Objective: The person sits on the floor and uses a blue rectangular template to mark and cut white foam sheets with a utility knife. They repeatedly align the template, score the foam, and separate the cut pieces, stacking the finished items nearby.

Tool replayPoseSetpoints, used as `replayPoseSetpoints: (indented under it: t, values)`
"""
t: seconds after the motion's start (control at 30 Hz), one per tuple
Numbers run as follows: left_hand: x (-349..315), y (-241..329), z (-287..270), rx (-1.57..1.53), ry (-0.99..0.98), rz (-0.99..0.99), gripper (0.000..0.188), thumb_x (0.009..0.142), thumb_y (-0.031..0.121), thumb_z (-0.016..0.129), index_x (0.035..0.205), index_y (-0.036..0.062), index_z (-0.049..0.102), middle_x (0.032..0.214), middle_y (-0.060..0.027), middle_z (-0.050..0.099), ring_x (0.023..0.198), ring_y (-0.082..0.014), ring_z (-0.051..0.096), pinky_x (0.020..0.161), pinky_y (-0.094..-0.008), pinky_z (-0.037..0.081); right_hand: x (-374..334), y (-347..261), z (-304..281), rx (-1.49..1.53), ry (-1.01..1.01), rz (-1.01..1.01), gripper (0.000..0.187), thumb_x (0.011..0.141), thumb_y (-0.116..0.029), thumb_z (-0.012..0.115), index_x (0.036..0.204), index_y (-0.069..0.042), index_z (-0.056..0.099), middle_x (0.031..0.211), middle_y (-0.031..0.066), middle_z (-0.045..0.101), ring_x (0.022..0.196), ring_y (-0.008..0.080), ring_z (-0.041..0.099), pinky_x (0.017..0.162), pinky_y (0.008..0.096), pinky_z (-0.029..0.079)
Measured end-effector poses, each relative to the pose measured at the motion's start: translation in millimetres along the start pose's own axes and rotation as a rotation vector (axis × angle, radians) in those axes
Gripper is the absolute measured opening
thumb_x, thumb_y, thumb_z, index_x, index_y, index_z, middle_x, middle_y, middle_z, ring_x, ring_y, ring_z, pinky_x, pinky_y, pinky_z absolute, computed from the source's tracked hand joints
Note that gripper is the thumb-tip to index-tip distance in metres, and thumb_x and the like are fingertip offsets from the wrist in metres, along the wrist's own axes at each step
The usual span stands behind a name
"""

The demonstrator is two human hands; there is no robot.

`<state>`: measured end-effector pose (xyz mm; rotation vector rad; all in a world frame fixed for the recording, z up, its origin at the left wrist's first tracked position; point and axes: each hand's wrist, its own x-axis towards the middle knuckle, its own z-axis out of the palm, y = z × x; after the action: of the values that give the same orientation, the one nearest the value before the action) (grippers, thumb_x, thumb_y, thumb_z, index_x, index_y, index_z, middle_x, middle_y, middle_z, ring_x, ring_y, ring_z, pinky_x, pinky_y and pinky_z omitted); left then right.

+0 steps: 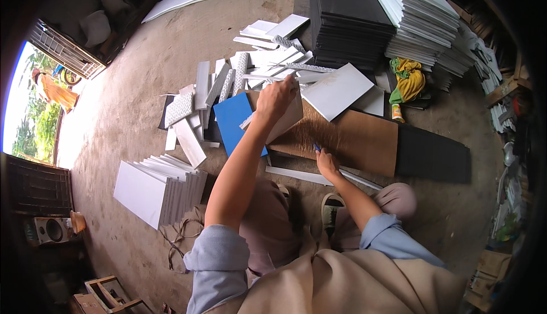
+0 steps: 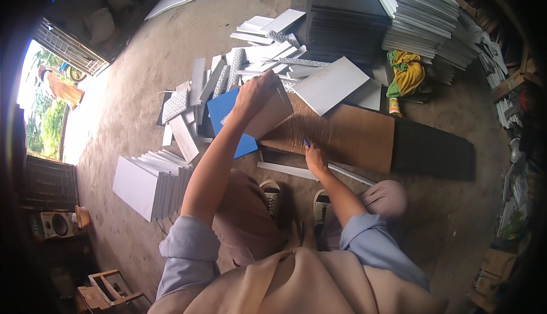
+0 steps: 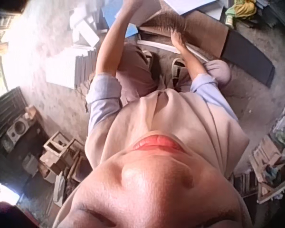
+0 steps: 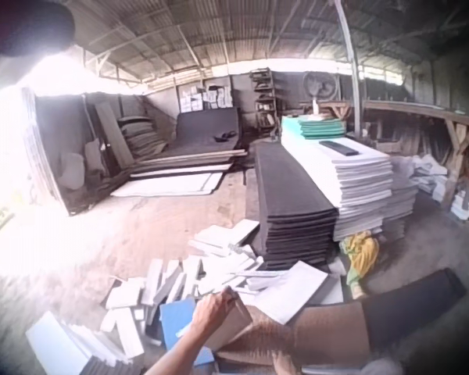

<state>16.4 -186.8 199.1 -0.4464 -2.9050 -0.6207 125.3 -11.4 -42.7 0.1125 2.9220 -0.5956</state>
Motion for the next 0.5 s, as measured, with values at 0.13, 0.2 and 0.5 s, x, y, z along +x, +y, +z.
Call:
replayPoseSetpoints:
  t: [0.13, 0.2, 0.5]
  values:
    - [-4.0, -33.1, -17.4, -0.151, 0.274, -0.152, 0.026, 0.078, 0.025, 0.055, 0.09, 0.0024, 0.049, 0.07, -0.0216, 0.058, 0.067, -0.039, 0.056, 0.058, -0.0452, 0.044, 27.8, 37.8, -3.7, 0.013, 0.232, -0.03, 0.035, 0.086, -0.031, 0.041, 0.097, 0.0, 0.049, 0.075, 0.0257, 0.056, 0.071, 0.0395, 0.056, 0.061, 0.0469, 0.044]
    - [-9.0, -39.0, -24.4, -0.244, 0.407, -0.254, 0.031, 0.077, 0.024, 0.056, 0.092, -0.0029, 0.05, 0.073, -0.0247, 0.057, 0.071, -0.0413, 0.055, 0.063, -0.0454, 0.043, 33.9, 44.5, -12.0, -0.017, 0.377, -0.035, 0.034, 0.086, -0.03, 0.041, 0.097, 0.001, 0.049, 0.083, 0.028, 0.052, 0.078, 0.0401, 0.054, 0.065, 0.0476, 0.043]
    - [-22.8, -68.7, -34.9, -0.661, 0.428, -0.167, 0.035, 0.081, 0.023, 0.056, 0.099, -0.006, 0.049, 0.076, -0.0175, 0.06, 0.069, -0.0229, 0.06, 0.06, -0.0301, 0.046, 127.8, -10.0, -171.4, 0.375, 0.506, -0.488, 0.04, 0.083, -0.028, 0.052, 0.11, 0.001, 0.044, 0.107, 0.0199, 0.046, 0.098, 0.0283, 0.047, 0.081, 0.0366, 0.039]
